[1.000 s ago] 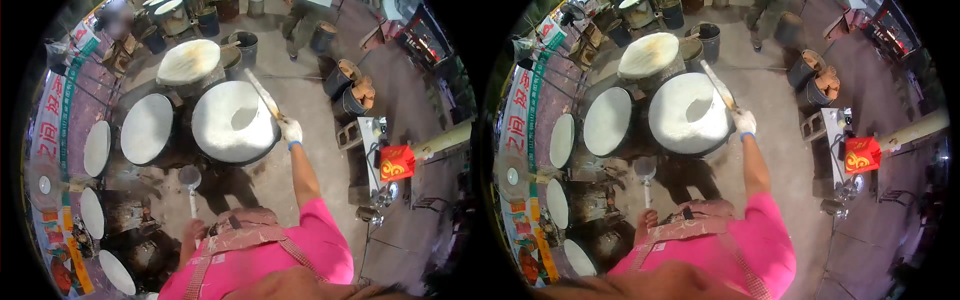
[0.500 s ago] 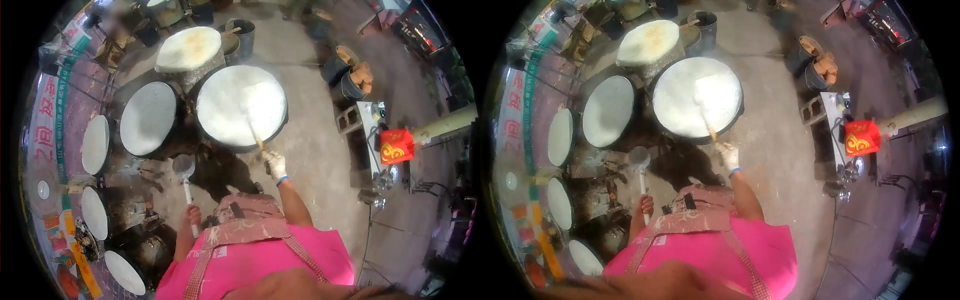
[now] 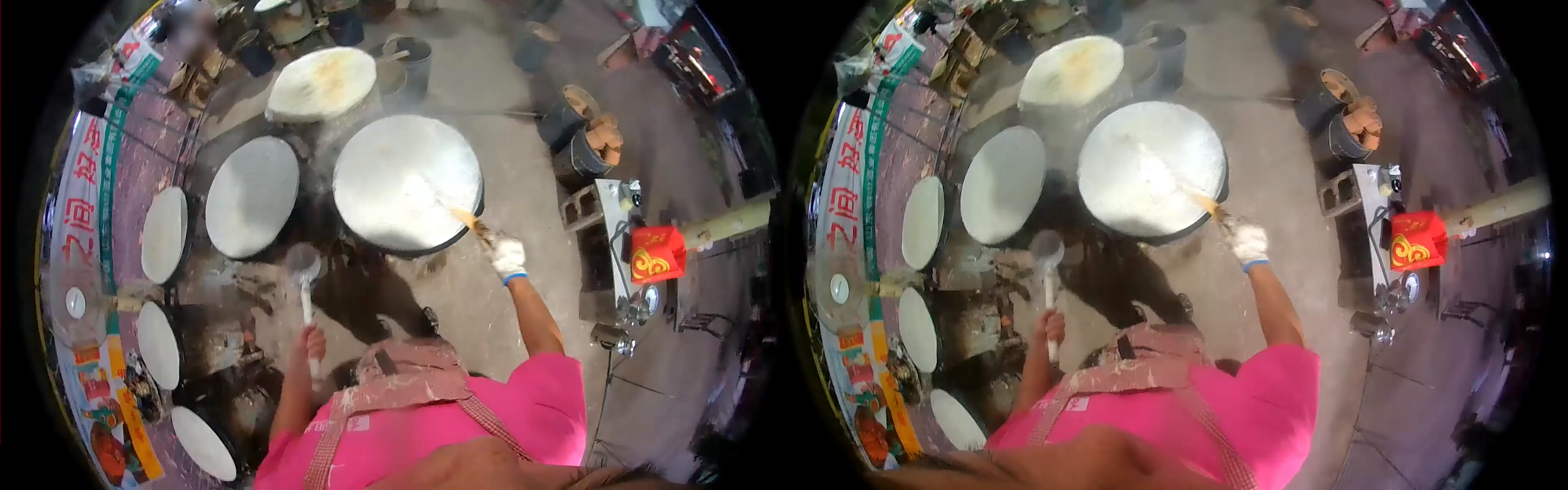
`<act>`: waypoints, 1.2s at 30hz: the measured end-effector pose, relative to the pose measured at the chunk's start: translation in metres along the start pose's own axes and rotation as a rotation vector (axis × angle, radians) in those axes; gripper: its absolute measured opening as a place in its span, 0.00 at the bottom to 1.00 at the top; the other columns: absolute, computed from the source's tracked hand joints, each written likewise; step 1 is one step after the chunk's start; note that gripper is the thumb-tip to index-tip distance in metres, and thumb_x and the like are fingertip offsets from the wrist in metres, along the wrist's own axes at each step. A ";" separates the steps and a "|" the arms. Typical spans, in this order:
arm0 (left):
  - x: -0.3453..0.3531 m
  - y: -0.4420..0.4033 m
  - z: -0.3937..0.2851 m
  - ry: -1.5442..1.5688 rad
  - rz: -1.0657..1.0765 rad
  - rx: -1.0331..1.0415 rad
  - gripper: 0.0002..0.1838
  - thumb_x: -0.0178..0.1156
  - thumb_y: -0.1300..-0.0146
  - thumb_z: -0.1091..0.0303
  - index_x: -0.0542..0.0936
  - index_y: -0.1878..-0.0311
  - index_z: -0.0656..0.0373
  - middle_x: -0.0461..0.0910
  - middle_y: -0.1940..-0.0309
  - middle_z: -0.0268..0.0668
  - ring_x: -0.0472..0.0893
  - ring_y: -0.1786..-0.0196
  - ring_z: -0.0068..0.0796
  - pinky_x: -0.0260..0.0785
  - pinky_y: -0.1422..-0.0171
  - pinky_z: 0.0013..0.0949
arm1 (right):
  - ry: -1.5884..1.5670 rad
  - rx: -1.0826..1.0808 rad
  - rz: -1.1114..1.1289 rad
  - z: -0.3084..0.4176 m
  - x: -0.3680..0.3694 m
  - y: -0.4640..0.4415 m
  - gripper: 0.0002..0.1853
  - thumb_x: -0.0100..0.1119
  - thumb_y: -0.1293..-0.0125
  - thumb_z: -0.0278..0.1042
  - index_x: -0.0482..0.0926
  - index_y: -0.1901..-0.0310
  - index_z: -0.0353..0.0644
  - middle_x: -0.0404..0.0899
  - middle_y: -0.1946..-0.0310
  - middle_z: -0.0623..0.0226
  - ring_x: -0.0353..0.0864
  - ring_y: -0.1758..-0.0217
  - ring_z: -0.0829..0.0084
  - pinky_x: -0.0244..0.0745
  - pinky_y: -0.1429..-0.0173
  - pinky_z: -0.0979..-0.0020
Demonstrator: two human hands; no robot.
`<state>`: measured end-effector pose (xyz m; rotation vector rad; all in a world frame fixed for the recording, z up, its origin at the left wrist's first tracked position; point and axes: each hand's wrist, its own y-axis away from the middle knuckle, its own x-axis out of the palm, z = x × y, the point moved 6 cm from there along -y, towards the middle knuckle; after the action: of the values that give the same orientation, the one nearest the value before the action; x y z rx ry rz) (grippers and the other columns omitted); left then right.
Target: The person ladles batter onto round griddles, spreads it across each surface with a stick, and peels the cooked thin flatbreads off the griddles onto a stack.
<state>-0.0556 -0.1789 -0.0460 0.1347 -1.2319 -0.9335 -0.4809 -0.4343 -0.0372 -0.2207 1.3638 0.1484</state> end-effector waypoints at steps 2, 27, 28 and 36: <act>0.025 -0.015 -0.005 0.018 0.033 -0.036 0.19 0.43 0.35 0.59 0.60 0.83 0.52 0.54 0.91 0.26 0.55 0.89 0.19 0.48 0.87 0.25 | -0.008 0.212 0.038 -0.021 -0.001 0.016 0.14 0.52 0.42 0.51 0.79 0.57 0.59 0.79 0.68 0.63 0.78 0.70 0.59 0.73 0.65 0.60; 0.100 -0.027 0.035 -0.728 -0.150 0.169 0.08 0.46 0.33 0.57 0.64 0.52 0.34 0.53 0.88 0.23 0.54 0.90 0.14 0.44 0.90 0.21 | 0.092 0.088 -0.228 0.166 -0.023 0.136 0.17 0.64 0.49 0.42 0.80 0.56 0.50 0.77 0.75 0.63 0.77 0.76 0.66 0.72 0.72 0.68; 0.095 -0.029 0.032 -0.588 -0.086 0.048 0.09 0.45 0.33 0.56 0.64 0.51 0.33 0.54 0.87 0.23 0.53 0.90 0.13 0.44 0.91 0.21 | 0.067 0.105 -0.327 0.169 -0.032 0.140 0.18 0.63 0.49 0.43 0.79 0.55 0.51 0.76 0.77 0.64 0.76 0.77 0.67 0.70 0.73 0.68; 0.075 0.043 0.003 -0.762 0.184 0.043 0.25 0.45 0.34 0.65 0.54 0.38 0.28 0.55 0.87 0.28 0.53 0.93 0.16 0.47 0.94 0.20 | -0.005 0.533 -0.182 0.139 -0.024 0.117 0.26 0.57 0.42 0.42 0.67 0.41 0.51 0.79 0.64 0.56 0.79 0.68 0.58 0.74 0.64 0.64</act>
<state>-0.0328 -0.2004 0.0349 -0.3283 -1.9265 -0.8174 -0.3806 -0.2866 0.0046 0.1046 1.3228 -0.3643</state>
